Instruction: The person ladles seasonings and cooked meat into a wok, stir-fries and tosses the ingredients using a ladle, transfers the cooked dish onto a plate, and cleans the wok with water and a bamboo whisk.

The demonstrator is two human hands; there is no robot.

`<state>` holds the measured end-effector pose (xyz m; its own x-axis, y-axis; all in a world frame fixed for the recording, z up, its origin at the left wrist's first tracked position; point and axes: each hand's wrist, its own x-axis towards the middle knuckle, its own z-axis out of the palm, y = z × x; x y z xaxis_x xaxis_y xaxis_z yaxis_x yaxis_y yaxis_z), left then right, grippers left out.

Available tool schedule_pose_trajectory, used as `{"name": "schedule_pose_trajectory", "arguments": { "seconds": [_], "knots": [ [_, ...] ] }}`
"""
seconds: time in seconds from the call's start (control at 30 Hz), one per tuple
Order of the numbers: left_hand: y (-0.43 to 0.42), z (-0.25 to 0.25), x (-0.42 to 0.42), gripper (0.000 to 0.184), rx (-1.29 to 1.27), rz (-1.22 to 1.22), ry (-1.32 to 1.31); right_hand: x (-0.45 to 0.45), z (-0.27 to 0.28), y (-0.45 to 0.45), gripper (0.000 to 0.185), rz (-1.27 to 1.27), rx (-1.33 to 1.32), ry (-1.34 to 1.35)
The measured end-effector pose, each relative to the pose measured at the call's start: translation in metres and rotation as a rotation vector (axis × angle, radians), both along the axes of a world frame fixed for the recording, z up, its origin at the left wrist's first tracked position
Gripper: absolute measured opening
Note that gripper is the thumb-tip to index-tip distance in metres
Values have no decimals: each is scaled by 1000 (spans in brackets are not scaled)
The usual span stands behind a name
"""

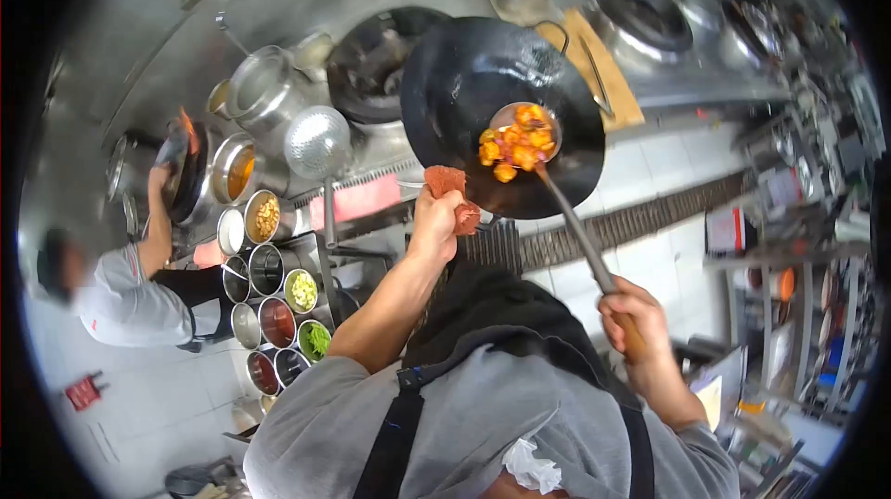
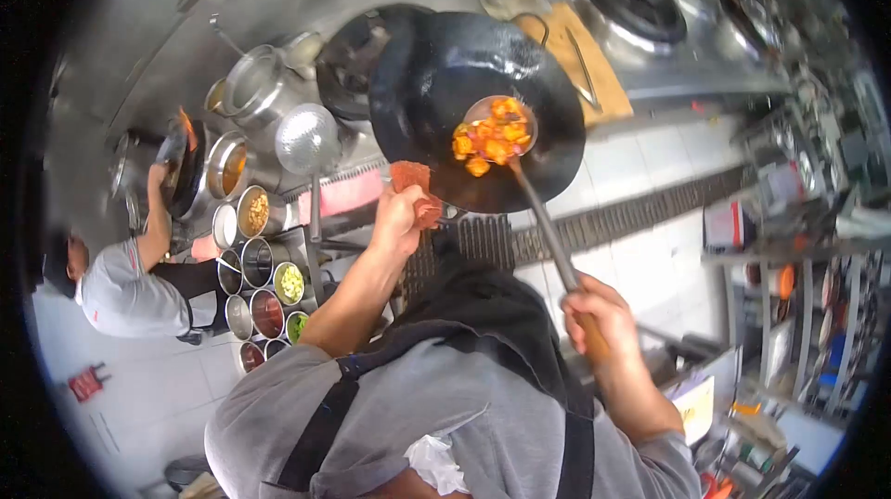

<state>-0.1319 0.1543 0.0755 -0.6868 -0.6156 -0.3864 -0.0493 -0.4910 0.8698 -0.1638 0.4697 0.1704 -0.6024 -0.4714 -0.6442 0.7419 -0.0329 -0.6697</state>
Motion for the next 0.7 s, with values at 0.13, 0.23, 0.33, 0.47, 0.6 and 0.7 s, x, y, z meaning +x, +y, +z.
{"name": "schedule_pose_trajectory", "arguments": {
  "seconds": [0.13,0.23,0.33,0.47,0.6,0.7],
  "knots": [
    [46,14,17,31,93,-284,-101,53,26,84,38,-167,74,-107],
    [64,-11,3,32,136,-492,-132,83,21,96,38,-316,104,-63],
    [92,-30,-22,33,163,-622,-156,100,-6,96,54,-498,70,-56],
    [112,-47,-51,31,214,-861,-217,136,-20,91,59,-730,-63,-67],
    [133,-56,-74,34,202,-1062,-269,159,-27,66,42,-996,-39,-56],
    [148,-62,-101,36,192,-1271,-294,170,-27,41,63,-1152,-146,-48]
  ]
}}
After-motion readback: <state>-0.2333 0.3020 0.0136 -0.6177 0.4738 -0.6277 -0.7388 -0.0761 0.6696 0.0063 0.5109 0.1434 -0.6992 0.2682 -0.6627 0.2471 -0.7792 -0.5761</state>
